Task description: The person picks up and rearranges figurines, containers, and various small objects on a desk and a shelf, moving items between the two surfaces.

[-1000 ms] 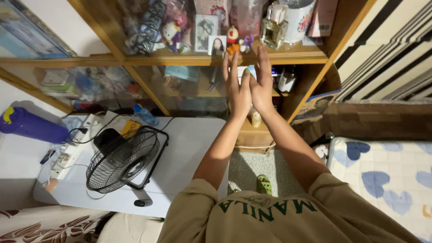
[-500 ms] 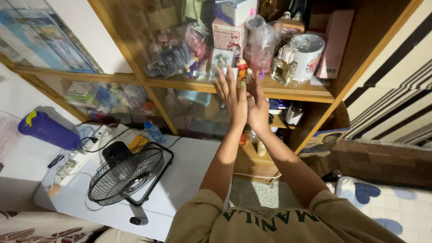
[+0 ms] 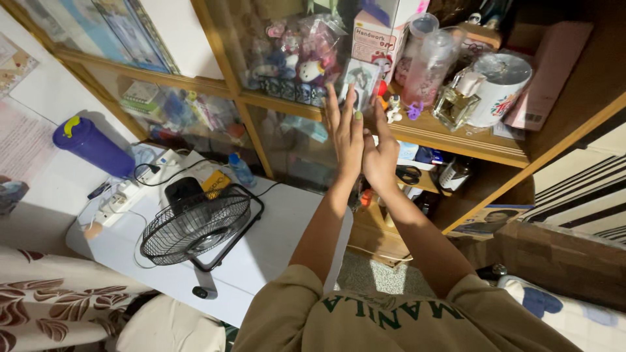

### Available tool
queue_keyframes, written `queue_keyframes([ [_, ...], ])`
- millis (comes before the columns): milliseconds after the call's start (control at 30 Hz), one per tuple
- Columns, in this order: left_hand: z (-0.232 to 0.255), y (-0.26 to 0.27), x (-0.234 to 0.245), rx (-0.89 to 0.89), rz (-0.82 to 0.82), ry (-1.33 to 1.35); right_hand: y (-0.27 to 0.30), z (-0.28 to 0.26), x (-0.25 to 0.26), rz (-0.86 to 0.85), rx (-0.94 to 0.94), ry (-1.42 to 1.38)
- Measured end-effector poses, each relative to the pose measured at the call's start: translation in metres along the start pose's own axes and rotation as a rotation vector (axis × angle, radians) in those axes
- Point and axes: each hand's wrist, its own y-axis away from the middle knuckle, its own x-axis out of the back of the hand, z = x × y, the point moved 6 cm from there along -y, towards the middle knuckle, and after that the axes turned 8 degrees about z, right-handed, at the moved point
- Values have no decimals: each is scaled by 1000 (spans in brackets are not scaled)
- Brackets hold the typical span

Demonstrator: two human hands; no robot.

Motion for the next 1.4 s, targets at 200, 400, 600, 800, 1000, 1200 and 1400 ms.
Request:
queue_keyframes([
  [200, -6, 0, -1, 3, 13, 19, -2, 5, -3, 39, -97, -1],
  [400, 3, 0, 3, 11, 20, 39, 0, 2, -2, 1, -75, -41],
  [600, 26, 16, 3, 164, 14, 288, 3, 8, 17, -82, -137, -43],
  [800, 71, 39, -4, 104, -37, 298, 6, -4, 70, 60, 79, 68],
  [1000, 75, 53, -51, 320, -257, 637, -15, -1, 129, 306, 159, 359],
  [1200, 48, 50, -119, 55, -337, 274, -52, 16, 137, 344, 281, 472],
  [1400, 37, 37, -140, 181, -418, 277, -63, 29, 137, 352, 243, 620],
])
